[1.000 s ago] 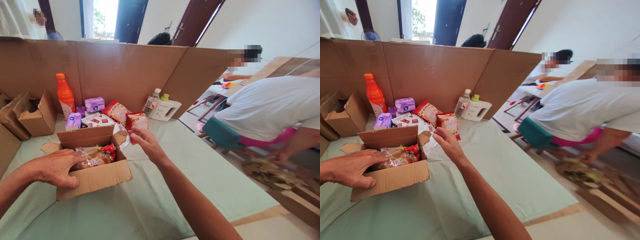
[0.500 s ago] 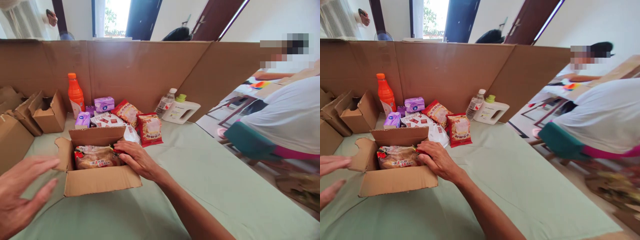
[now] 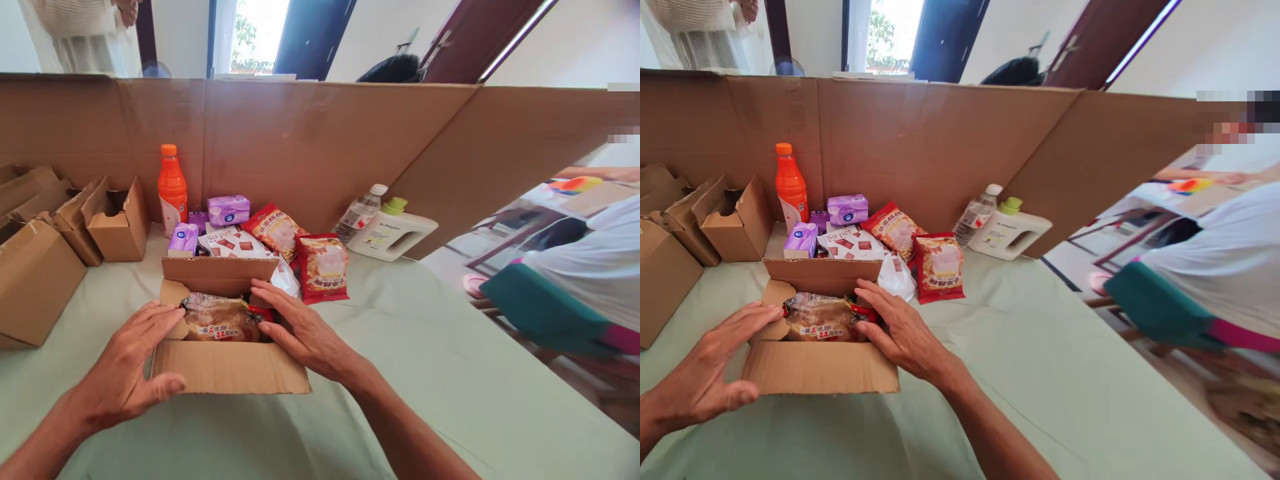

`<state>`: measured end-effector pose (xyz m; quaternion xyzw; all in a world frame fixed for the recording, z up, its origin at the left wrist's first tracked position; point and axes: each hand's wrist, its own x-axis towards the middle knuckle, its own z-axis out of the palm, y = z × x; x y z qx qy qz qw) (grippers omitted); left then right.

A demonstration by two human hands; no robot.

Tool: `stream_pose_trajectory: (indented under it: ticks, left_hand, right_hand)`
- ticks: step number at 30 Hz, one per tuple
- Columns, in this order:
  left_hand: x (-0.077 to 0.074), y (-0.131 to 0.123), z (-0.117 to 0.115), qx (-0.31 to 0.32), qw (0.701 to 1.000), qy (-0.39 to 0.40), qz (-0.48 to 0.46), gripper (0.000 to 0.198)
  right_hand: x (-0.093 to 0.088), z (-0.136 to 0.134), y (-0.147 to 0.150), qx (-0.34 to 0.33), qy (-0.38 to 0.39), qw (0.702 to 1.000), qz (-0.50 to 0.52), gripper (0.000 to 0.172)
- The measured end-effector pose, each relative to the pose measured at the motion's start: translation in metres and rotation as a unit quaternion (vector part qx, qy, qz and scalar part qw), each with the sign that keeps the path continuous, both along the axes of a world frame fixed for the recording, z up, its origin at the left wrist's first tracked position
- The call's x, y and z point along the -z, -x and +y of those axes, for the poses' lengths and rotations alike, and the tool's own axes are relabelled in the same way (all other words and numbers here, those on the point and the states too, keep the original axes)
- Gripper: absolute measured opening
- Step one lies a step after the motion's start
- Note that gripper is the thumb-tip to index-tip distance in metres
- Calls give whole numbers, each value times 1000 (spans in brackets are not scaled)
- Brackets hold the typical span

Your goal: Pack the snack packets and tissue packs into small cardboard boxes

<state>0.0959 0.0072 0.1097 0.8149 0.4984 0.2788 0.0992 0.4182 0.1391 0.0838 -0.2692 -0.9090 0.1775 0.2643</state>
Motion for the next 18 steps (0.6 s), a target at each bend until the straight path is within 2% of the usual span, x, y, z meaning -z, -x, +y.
stream_pose_trajectory:
  ticks: [2, 4, 7, 9, 11, 14, 16, 18]
  left_hand:
    - [-8, 9, -2, 8, 999, 42, 26, 95]
    - [-16, 16, -8, 33, 994, 88, 59, 105]
    - [-16, 21, -14, 60, 988, 98, 103, 93]
    - [-7, 18, -12, 43, 993, 60, 97, 84]
    - [7, 12, -6, 7, 999, 1, 50, 73]
    - [26, -2, 2, -92, 993, -53, -46, 50]
    - [31, -14, 4, -178, 979, -47, -91, 45]
    - [31, -24, 5, -232, 964, -49, -119, 57]
  right_hand:
    - [0, -1, -5, 6, -8, 1000, 19, 47]
    - [-1, 0, -15, 5, -10, 999, 47, 45]
    - [-2, 1, -34, -9, 2, 998, 68, 50]
    - [-3, 1, -45, -22, 4, 999, 48, 56]
    - [-5, -2, -51, -48, 6, 999, 14, 61]
    - [-6, -9, -50, -68, 19, 997, -10, 69]
    - [-5, -11, -43, -21, 20, 1000, 13, 71]
    - [-3, -8, -32, 63, 1, 996, 60, 73]
